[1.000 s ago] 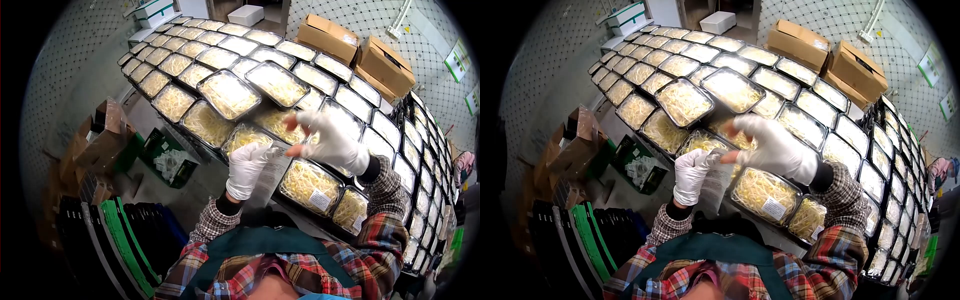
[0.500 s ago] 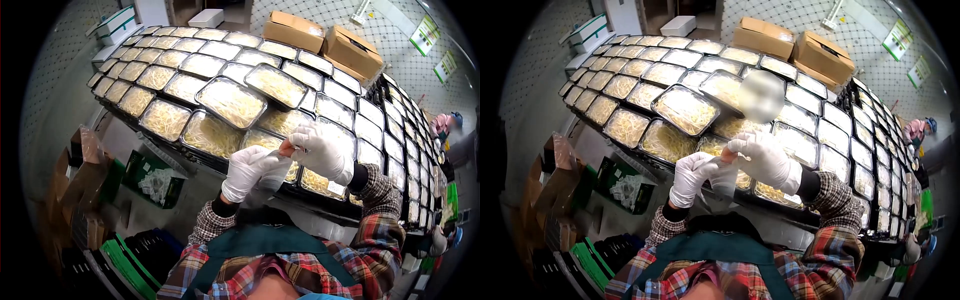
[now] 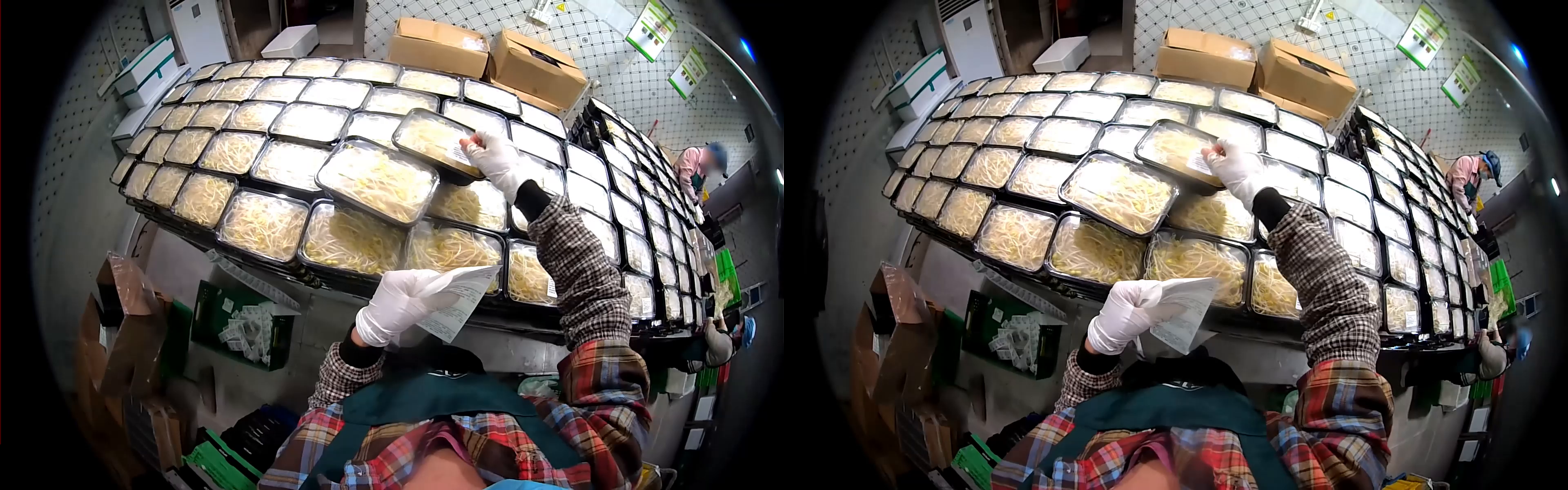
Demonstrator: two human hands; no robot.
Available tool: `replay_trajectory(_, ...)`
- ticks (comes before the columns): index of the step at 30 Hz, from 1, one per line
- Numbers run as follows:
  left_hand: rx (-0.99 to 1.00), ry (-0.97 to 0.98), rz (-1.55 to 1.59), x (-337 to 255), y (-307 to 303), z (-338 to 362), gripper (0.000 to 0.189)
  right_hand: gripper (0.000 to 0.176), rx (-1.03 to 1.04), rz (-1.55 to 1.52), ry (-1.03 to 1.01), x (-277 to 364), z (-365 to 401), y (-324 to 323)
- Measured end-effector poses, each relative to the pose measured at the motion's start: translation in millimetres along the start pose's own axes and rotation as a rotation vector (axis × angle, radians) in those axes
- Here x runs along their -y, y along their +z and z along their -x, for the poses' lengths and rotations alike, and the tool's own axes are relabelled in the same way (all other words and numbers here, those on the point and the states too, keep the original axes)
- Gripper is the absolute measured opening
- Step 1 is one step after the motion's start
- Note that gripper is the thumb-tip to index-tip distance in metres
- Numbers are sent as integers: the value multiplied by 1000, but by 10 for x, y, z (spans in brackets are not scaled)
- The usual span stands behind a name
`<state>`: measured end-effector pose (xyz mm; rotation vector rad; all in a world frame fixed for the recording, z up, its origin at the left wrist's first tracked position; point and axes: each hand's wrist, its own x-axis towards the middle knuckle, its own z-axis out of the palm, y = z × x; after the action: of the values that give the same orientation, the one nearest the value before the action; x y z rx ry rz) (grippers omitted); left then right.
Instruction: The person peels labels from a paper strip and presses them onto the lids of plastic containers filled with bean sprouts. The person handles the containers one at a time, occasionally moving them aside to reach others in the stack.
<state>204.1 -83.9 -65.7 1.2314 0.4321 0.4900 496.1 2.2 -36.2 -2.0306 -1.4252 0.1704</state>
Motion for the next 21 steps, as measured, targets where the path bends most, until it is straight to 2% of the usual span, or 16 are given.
replay_trajectory(1, -9, -10, 50, 9, -29, 13, 28, 31, -21, 210, -9, 85, 37, 14)
replay_trajectory(3, -9, 17, 42, 55, -93, 10, 27, 29, -112, 453, -231, 159, 107, 10)
replay_trajectory(6, -25, 36, 32, 90, -138, -9, 26, 28, -74, 692, -244, 262, 172, -35)
replay_trajectory(9, -89, 14, 54, 16, -172, -48, 26, 32, -197, 764, -484, 42, 83, -38)
replay_trajectory(10, -125, 1, 70, -55, -181, -40, 27, 30, 22, 600, -203, 65, 79, -121)
replay_trajectory(11, -162, -11, 85, -121, -184, -13, 27, 28, -32, 522, -171, 90, 150, -195)
replay_trajectory(12, -168, 7, 208, -177, -186, 19, 26, 25, 35, 253, -329, 211, 313, -288)
replay_trajectory(13, -163, 14, 190, -159, -222, 4, 26, 22, 102, -17, -488, 398, 531, -419)
replay_trajectory(15, -158, 23, 156, -86, -295, -23, 28, 17, 639, -724, -205, 990, 1092, -725)
replay_trajectory(16, -136, -40, 54, -136, -289, -27, 27, 17, 515, -448, -387, 1078, 1257, -743)
replay_trajectory(17, -133, 37, -75, -141, -261, -50, 29, 19, 381, -168, -560, 1118, 1375, -732)
replay_trajectory(18, -270, 242, -231, -243, -141, -33, 31, 22, 112, -130, -748, 984, 1440, -554)
replay_trajectory(19, -408, 448, -388, -343, -17, -12, 34, 23, 34, -7, -781, 1067, 1508, -587)
replay_trajectory(20, -444, 685, -421, -342, 12, -22, 27, 24, -12, 28, -785, 1135, 1565, -607)
replay_trajectory(21, -385, 651, -174, -340, 53, 55, 13, 25, -58, 61, -789, 1192, 1607, -616)
